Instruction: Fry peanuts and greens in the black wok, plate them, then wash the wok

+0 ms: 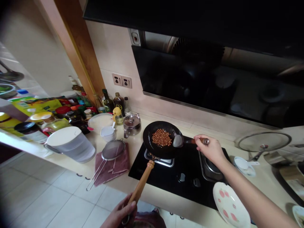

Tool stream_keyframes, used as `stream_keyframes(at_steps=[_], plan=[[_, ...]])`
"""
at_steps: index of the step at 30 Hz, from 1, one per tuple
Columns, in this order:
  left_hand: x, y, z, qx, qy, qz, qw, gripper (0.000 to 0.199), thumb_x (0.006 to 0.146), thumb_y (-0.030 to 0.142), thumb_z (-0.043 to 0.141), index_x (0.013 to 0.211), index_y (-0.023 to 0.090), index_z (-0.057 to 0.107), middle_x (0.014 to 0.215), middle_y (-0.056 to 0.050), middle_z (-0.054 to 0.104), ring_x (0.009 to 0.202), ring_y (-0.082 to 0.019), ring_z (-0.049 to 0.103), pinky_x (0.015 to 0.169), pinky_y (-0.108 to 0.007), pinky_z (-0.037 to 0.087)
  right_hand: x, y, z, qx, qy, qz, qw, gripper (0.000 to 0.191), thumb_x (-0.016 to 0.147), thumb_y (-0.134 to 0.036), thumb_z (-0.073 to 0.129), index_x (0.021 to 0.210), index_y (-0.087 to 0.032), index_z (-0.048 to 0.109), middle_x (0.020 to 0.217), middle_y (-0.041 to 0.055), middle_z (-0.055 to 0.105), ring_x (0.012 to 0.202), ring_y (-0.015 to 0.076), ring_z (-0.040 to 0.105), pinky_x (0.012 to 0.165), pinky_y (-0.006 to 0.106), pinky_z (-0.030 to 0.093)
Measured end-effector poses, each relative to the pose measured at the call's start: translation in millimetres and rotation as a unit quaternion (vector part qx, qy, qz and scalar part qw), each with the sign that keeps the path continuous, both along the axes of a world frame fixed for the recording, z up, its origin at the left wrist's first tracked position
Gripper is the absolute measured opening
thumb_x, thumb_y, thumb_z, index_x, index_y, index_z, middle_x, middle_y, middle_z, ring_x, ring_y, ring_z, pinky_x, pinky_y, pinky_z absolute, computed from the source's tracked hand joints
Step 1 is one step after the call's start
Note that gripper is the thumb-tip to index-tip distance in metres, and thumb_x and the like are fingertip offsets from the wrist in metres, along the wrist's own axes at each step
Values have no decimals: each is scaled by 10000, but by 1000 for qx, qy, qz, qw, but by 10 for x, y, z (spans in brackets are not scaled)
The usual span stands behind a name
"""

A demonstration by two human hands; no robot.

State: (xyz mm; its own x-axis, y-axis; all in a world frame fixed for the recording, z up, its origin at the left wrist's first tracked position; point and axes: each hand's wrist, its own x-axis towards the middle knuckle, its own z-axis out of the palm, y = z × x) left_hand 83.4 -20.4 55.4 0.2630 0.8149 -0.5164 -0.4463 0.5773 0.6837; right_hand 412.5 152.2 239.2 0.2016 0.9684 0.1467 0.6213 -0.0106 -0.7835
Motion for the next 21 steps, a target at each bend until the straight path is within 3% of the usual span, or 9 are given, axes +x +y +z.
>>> stream_keyframes(at_steps=[4,7,10,13,17,19,21], plan=[[8,4,2,3,16,-3,1000,531,633,526,769,959,151,584,549,40,509,426,-48,366,420,-200,199,-201,47,-393,8,124,-16,992,348,726,-474,671,896,-171,686,639,44,690,543,196,679,491,281,557],[9,4,9,-5,24,-4,1000,538,621,540,771,948,157,581,547,46,507,415,-41,358,415,-196,171,-374,25,-493,13,126,39,991,396,747,-515,647,940,-171,687,644,35,680,589,202,687,564,306,569],[7,-2,35,-5,21,-2,1000,546,617,528,779,972,163,583,543,56,492,421,-41,346,419,-199,168,-433,-67,-356,41,16,109,993,302,815,-457,594,956,-208,691,788,47,712,706,207,696,673,327,568],[6,-18,71,-7,16,-2,1000,491,645,510,766,946,165,586,572,45,507,445,-49,361,434,-210,197,-444,-110,-275,118,-144,175,967,213,874,-352,533,986,-260,689,950,49,699,798,198,677,723,320,548],[-1,-30,95,6,27,-14,1000,427,693,515,728,894,166,583,583,32,516,465,-61,389,449,-222,206,-503,-83,-511,187,-293,257,902,263,916,-224,447,1047,-244,675,941,74,654,763,185,653,705,320,542],[-8,-28,95,17,31,-22,999,418,704,512,720,891,166,581,576,31,514,463,-62,382,448,-225,199,-539,-141,-643,202,-314,303,877,271,912,-176,448,1064,-234,665,997,92,640,834,191,652,730,319,546],[-15,-26,94,13,27,-26,999,410,717,502,713,913,168,580,578,36,508,461,-58,369,454,-225,204,-554,-292,-658,200,-323,350,856,288,891,-133,476,1084,-251,653,1047,90,634,893,191,649,754,309,548]])
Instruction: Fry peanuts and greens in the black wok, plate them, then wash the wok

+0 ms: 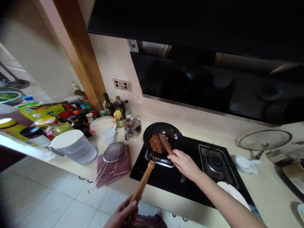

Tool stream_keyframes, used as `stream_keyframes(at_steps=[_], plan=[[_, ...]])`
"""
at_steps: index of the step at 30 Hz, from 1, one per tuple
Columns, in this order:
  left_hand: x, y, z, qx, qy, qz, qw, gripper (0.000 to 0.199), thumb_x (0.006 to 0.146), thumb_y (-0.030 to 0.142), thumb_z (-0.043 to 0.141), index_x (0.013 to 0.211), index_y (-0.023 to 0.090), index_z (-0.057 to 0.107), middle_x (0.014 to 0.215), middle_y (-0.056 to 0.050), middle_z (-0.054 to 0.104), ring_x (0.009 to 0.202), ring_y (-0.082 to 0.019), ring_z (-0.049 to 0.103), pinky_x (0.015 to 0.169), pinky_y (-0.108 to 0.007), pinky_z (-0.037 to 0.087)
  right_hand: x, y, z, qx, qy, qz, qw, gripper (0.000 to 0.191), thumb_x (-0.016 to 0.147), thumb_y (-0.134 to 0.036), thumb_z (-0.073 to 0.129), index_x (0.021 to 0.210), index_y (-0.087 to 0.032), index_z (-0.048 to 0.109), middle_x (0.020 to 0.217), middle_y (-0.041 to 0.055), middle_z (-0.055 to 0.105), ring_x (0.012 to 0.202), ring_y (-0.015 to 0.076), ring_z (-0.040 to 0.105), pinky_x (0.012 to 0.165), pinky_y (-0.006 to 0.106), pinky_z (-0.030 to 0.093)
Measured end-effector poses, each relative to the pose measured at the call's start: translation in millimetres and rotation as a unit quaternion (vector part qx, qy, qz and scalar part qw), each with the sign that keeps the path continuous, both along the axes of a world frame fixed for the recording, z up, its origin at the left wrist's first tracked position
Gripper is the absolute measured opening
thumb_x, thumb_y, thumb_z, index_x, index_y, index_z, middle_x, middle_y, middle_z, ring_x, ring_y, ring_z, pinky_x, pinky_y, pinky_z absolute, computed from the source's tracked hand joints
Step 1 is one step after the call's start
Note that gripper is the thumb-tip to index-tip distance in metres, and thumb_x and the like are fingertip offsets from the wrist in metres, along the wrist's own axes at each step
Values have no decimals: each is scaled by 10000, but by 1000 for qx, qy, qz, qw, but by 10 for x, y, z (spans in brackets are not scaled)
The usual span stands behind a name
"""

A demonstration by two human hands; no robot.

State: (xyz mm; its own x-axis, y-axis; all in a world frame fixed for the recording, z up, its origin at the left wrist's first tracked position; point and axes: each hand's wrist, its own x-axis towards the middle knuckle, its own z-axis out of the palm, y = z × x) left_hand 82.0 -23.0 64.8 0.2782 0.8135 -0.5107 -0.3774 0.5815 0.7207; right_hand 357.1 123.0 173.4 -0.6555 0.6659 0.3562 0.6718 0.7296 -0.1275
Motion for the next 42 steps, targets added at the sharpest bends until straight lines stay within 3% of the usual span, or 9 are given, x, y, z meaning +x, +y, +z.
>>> stream_keyframes(at_steps=[8,10,14,20,27,32,35,38,42], plan=[[-10,19,0,-10,-26,-11,1000,439,681,510,739,904,166,584,588,42,503,447,-43,348,441,-212,194,202,-967,978,-75,-57,1,996,423,844,-152,506,1204,-357,593,1121,60,651,869,207,679,668,289,570],[-7,21,-9,-7,-29,-12,999,442,686,510,736,920,167,582,585,47,492,445,-43,344,437,-211,199,196,-1105,1091,-69,-70,-1,995,432,827,-165,523,1207,-358,593,1115,66,657,857,218,684,651,294,573],[-9,-12,-51,-8,-41,-10,999,482,688,540,723,951,166,571,580,51,481,447,-42,338,439,-210,191,8,-991,887,-57,-105,-19,993,348,843,-140,467,1095,-302,644,948,59,677,705,177,671,576,265,540],[-59,-80,-54,-33,-41,6,999,548,658,528,757,1034,193,539,600,54,474,497,-51,394,470,-188,213,77,-193,526,-50,25,-139,989,247,883,-250,457,1014,-254,666,973,49,688,735,173,661,667,292,526],[-89,-97,-96,35,-83,5,996,472,643,468,791,971,203,580,558,76,418,403,-18,294,407,-185,131,661,232,694,-58,178,-356,916,227,779,-401,569,888,-247,696,768,23,719,670,210,673,649,324,507],[-63,-137,-170,40,-70,54,995,449,626,475,798,914,196,596,539,78,421,391,-15,284,388,-175,108,346,407,167,-170,425,-356,814,325,703,-444,603,859,-167,670,603,41,666,545,216,670,523,315,533],[-54,-147,-197,39,-63,58,996,429,632,481,792,881,202,582,512,87,399,392,-17,276,393,-168,113,100,388,-16,-195,444,-315,816,396,716,-497,594,904,-158,676,681,59,692,614,222,692,572,331,565],[-72,-138,-194,44,-56,49,996,428,639,491,782,889,209,580,500,87,407,389,-24,291,395,-169,132,55,259,154,-192,384,-263,864,353,747,-482,607,917,-184,694,799,59,719,670,206,696,653,323,561],[-105,-119,-189,42,-48,17,998,409,657,477,776,906,207,595,526,73,438,410,-37,333,406,-178,176,208,134,727,-160,241,-277,916,252,786,-428,581,860,-217,699,738,25,719,653,192,691,614,278,526]])
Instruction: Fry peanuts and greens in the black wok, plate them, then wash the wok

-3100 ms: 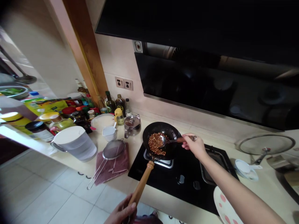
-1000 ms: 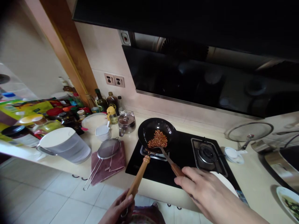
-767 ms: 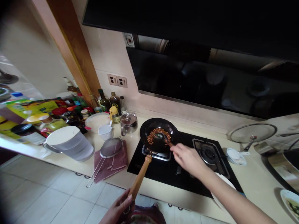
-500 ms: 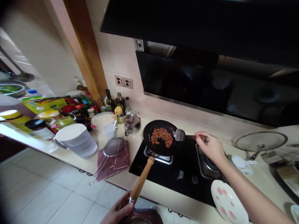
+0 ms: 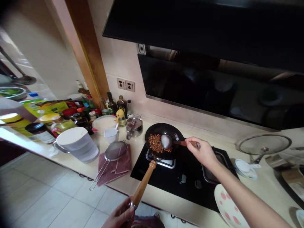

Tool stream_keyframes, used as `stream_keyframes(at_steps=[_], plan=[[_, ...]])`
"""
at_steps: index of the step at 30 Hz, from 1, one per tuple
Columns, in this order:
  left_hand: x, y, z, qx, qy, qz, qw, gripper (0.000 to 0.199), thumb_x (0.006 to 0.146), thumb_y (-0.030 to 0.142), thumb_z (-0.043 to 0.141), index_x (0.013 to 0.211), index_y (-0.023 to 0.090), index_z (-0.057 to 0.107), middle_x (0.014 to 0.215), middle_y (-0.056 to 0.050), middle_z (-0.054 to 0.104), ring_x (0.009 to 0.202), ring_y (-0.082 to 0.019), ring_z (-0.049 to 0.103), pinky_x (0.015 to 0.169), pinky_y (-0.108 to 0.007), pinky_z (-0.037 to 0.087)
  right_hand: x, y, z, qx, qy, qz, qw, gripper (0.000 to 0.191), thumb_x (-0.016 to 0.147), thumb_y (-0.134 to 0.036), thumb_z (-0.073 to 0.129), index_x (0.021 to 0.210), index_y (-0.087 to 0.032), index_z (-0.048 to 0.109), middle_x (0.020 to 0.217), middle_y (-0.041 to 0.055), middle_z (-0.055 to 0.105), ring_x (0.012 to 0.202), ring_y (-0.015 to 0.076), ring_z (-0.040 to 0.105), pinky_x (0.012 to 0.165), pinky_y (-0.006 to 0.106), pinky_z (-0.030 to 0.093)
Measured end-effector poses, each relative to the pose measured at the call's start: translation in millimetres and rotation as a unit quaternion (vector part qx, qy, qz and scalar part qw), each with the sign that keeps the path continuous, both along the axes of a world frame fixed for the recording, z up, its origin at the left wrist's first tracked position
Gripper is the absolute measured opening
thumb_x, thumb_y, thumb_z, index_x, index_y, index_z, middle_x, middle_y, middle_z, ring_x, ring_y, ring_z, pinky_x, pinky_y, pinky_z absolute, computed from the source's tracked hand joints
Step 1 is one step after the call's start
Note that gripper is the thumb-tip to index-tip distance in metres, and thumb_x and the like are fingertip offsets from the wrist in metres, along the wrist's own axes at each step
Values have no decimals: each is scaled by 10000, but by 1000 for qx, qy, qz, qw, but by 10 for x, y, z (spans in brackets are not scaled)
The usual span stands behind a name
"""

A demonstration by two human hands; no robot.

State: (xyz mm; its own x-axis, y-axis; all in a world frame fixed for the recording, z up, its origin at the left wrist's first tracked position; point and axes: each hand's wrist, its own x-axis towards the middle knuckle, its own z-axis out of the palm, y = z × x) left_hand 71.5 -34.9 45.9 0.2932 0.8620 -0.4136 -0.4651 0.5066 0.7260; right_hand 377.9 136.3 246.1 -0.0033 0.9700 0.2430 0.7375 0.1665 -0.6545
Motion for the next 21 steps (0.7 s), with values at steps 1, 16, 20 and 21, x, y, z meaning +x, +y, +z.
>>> stream_keyframes(at_steps=[1,16,20,21], plan=[[-2,2,-10,-3,-1,1,1000,410,656,473,778,911,205,600,534,70,440,421,-38,340,412,-177,184,44,3,138,-13,-25,-9,1000,227,785,-407,579,837,-218,695,684,16,709,619,187,686,580,265,517],[17,-26,-2,-40,13,26,999,474,622,522,782,881,194,560,521,70,454,412,-26,334,415,-163,178,-416,374,-225,-97,227,-66,967,224,736,-351,693,855,-162,674,604,30,679,533,159,678,469,214,557],[0,-18,27,-39,-3,10,999,455,659,494,770,930,202,550,529,80,430,416,-25,308,413,-170,157,-72,268,146,-81,105,-49,990,190,720,-332,708,837,-182,701,584,16,682,514,154,672,432,181,518],[-2,-16,29,-37,-5,10,999,448,666,486,767,939,203,551,535,75,444,420,-30,323,412,-172,160,17,234,218,-84,67,-52,993,179,720,-328,705,829,-186,704,575,16,683,503,156,670,425,181,512]])
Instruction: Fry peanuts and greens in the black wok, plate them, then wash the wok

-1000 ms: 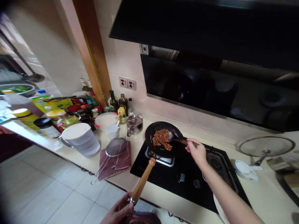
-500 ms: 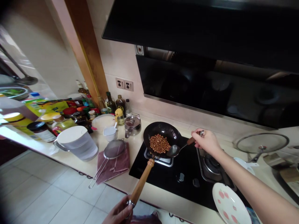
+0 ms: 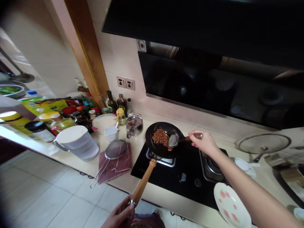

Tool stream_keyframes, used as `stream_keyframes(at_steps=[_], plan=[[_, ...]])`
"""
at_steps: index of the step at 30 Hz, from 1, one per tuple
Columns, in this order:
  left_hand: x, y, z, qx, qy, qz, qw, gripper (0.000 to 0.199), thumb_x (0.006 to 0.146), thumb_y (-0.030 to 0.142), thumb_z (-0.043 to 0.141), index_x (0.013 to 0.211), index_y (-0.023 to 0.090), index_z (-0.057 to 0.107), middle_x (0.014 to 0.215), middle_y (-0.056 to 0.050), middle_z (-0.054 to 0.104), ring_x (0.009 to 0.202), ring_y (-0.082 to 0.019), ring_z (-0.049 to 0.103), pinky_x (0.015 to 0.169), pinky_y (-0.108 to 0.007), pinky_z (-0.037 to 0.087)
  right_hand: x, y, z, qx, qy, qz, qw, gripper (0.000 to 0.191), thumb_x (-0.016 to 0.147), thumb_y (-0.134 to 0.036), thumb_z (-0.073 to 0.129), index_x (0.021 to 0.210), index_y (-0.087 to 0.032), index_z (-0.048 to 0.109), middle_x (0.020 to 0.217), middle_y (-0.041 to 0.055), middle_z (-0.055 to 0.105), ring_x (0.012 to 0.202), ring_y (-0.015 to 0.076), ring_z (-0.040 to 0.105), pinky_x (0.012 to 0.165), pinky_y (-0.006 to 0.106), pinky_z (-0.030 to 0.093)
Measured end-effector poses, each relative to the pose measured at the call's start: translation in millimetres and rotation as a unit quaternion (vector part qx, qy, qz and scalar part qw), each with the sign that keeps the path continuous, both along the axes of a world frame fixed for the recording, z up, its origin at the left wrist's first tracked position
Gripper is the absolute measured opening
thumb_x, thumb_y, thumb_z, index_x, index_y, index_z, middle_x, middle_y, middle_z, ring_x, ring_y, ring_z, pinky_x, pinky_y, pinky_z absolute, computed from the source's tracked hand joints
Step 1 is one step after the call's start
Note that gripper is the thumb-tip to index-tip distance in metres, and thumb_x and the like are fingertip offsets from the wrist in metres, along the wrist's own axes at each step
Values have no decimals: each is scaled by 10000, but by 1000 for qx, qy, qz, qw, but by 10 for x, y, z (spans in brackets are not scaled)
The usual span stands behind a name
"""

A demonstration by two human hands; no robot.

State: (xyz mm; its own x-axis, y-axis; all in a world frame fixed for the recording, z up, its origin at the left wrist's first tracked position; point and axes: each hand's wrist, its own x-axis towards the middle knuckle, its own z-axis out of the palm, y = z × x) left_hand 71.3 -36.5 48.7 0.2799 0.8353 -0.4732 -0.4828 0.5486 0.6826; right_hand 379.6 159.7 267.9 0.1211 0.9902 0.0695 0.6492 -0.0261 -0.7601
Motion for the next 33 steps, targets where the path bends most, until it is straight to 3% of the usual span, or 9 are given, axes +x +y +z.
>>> stream_keyframes(at_steps=[3,6,10,15,19,23,28,30,33], plan=[[3,3,0,8,4,6,1000,443,661,485,771,928,202,558,550,56,482,437,-44,371,410,-177,177,124,-50,10,-22,-28,-36,999,164,718,-325,694,801,-184,695,535,22,672,462,169,656,392,198,501],[10,2,10,-3,14,11,1000,460,624,498,792,888,198,564,542,59,473,449,-44,385,419,-169,194,2,-20,-262,-12,70,-67,995,187,720,-339,681,809,-174,677,549,35,671,479,182,662,399,222,518],[-2,3,44,-8,16,5,1000,454,621,502,791,885,202,575,533,65,467,433,-40,357,413,-171,192,-243,1,-575,15,157,-15,987,250,736,-379,666,867,-167,685,662,45,700,579,180,689,509,250,562],[-9,8,7,-15,1,17,1000,430,615,461,812,885,188,620,543,68,444,459,-31,349,425,-148,205,-15,-72,-383,44,29,73,996,275,789,-417,630,932,-194,702,749,35,723,660,176,695,606,261,557],[28,3,-127,-21,-6,62,998,443,564,450,845,850,173,652,573,48,497,495,-34,414,457,-130,265,417,0,-256,52,-27,25,998,276,768,-421,655,903,-187,707,686,35,712,618,189,692,557,260,545],[52,0,-247,-2,-27,66,997,409,581,438,840,818,165,650,563,41,515,493,-35,439,468,-132,281,551,171,-570,52,122,-50,990,313,670,-417,740,847,-163,698,662,43,707,541,184,676,482,257,543],[21,-7,-216,3,-19,67,998,411,605,441,827,844,166,637,563,42,521,491,-35,436,478,-147,277,181,158,-1123,51,279,-47,958,471,629,-518,753,899,-140,673,625,48,698,613,222,699,583,336,592],[-9,-12,-163,-3,-4,48,999,433,613,450,819,885,174,626,548,53,498,479,-40,418,464,-159,253,31,-1,-1185,56,276,-23,959,488,665,-539,728,942,-141,674,702,61,716,680,227,707,642,354,597],[-49,-5,-105,6,20,16,1000,453,635,462,800,938,186,607,525,67,450,459,-48,373,444,-177,222,-55,-371,-1094,88,215,36,972,392,759,-511,667,938,-164,689,820,72,719,715,210,700,676,342,585]])
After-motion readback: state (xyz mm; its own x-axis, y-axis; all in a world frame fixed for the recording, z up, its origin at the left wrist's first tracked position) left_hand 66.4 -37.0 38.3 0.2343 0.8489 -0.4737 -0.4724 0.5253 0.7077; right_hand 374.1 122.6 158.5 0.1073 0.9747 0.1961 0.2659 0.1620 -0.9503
